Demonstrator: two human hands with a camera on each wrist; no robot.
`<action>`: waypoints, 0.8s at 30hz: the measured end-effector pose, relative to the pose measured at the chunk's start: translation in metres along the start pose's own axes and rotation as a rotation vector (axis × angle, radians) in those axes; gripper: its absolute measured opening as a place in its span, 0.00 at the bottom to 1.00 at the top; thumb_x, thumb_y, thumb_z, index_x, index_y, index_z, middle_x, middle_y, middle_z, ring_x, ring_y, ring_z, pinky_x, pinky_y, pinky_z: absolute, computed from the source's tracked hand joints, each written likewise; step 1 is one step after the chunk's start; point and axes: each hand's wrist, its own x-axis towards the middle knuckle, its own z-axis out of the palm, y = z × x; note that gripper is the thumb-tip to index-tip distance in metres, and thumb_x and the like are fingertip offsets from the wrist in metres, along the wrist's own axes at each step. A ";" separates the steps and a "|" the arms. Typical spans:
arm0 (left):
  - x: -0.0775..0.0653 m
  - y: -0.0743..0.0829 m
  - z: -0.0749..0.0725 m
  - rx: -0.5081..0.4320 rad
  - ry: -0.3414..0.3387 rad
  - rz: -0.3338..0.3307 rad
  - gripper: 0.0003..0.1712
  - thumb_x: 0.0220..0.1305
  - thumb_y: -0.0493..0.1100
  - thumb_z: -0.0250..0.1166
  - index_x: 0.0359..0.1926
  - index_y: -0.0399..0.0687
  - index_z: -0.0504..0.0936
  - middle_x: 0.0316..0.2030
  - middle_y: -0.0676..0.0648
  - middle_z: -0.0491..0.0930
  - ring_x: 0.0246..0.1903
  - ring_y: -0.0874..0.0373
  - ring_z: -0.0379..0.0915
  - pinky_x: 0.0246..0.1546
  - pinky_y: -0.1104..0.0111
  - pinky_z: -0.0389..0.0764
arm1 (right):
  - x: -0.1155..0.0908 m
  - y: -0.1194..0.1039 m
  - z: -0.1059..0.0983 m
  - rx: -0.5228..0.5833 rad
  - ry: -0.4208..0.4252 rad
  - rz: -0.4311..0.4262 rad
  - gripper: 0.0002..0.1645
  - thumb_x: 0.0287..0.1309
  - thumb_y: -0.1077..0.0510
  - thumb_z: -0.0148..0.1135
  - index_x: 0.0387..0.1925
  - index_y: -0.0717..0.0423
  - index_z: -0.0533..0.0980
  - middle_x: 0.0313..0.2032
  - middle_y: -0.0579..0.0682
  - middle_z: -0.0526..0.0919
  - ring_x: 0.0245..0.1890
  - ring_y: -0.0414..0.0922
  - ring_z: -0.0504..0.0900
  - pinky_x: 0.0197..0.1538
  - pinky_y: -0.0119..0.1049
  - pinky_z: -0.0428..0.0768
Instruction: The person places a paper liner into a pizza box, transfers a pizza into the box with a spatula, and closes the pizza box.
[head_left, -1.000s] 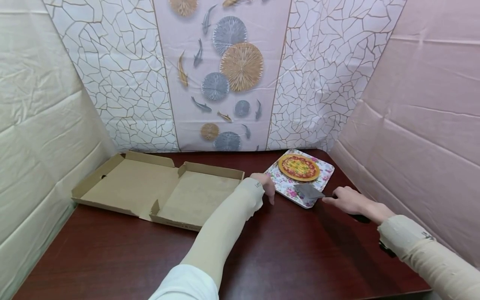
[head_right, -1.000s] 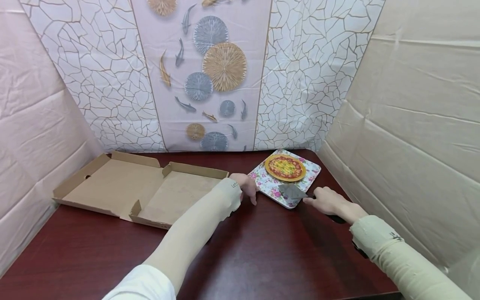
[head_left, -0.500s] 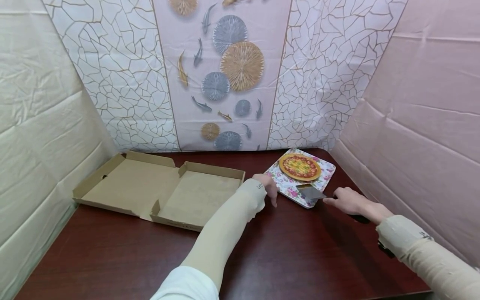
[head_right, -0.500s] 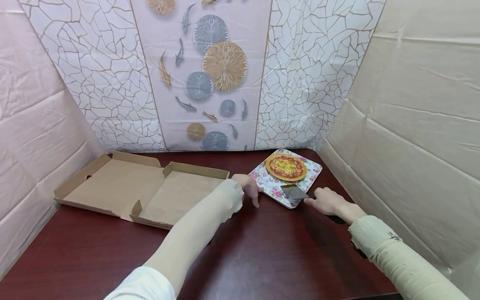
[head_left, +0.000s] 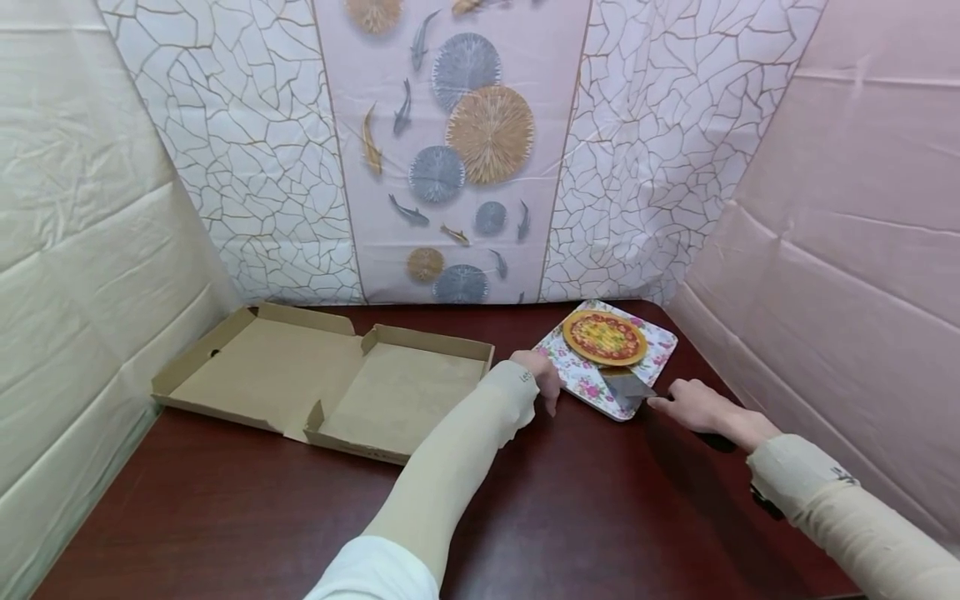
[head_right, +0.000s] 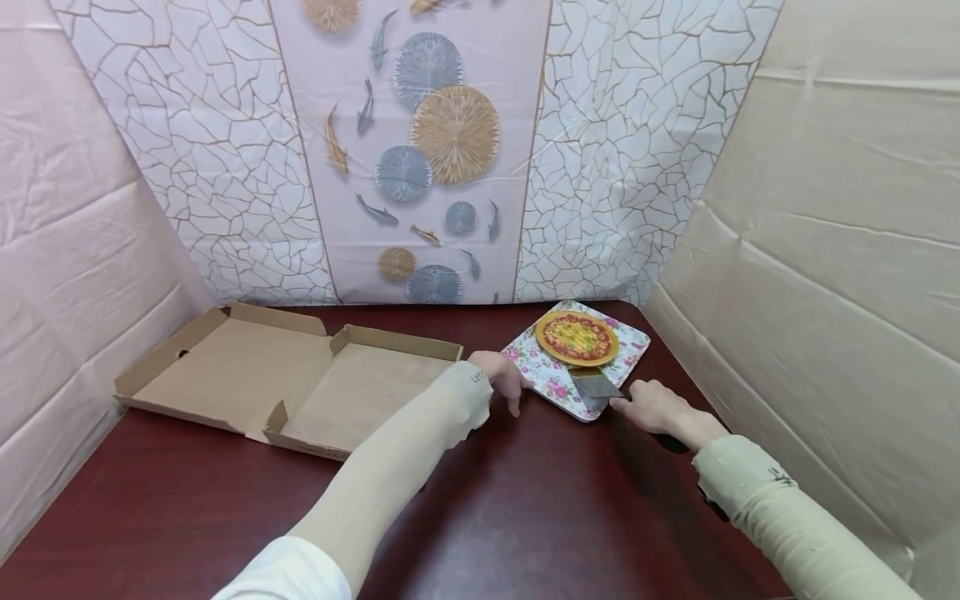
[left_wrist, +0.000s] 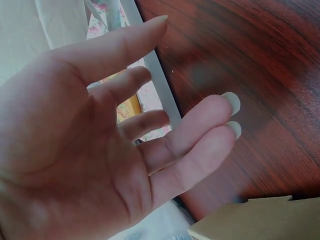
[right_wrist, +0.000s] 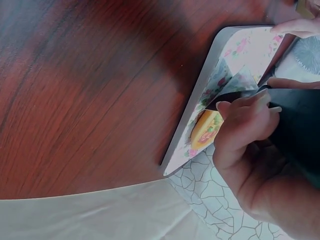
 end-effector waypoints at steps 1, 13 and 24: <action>-0.001 0.001 0.000 -0.013 0.013 -0.011 0.41 0.48 0.60 0.65 0.62 0.82 0.55 0.67 0.63 0.49 0.59 0.68 0.54 0.51 0.73 0.67 | 0.001 0.000 0.001 0.003 -0.001 0.003 0.23 0.59 0.47 0.50 0.14 0.54 0.68 0.13 0.44 0.64 0.15 0.41 0.64 0.21 0.32 0.62; -0.002 0.003 0.008 -0.041 0.185 -0.015 0.31 0.46 0.56 0.68 0.54 0.79 0.70 0.57 0.65 0.65 0.47 0.68 0.63 0.45 0.75 0.70 | 0.011 -0.001 0.009 -0.003 0.034 -0.004 0.24 0.60 0.46 0.49 0.12 0.53 0.67 0.13 0.44 0.65 0.15 0.41 0.66 0.23 0.33 0.65; -0.004 0.001 0.011 -0.048 0.198 0.017 0.31 0.46 0.54 0.68 0.55 0.76 0.70 0.59 0.64 0.65 0.49 0.67 0.61 0.49 0.75 0.68 | 0.018 -0.005 0.012 -0.007 0.047 -0.022 0.21 0.60 0.48 0.49 0.18 0.56 0.71 0.15 0.47 0.69 0.18 0.43 0.69 0.26 0.36 0.67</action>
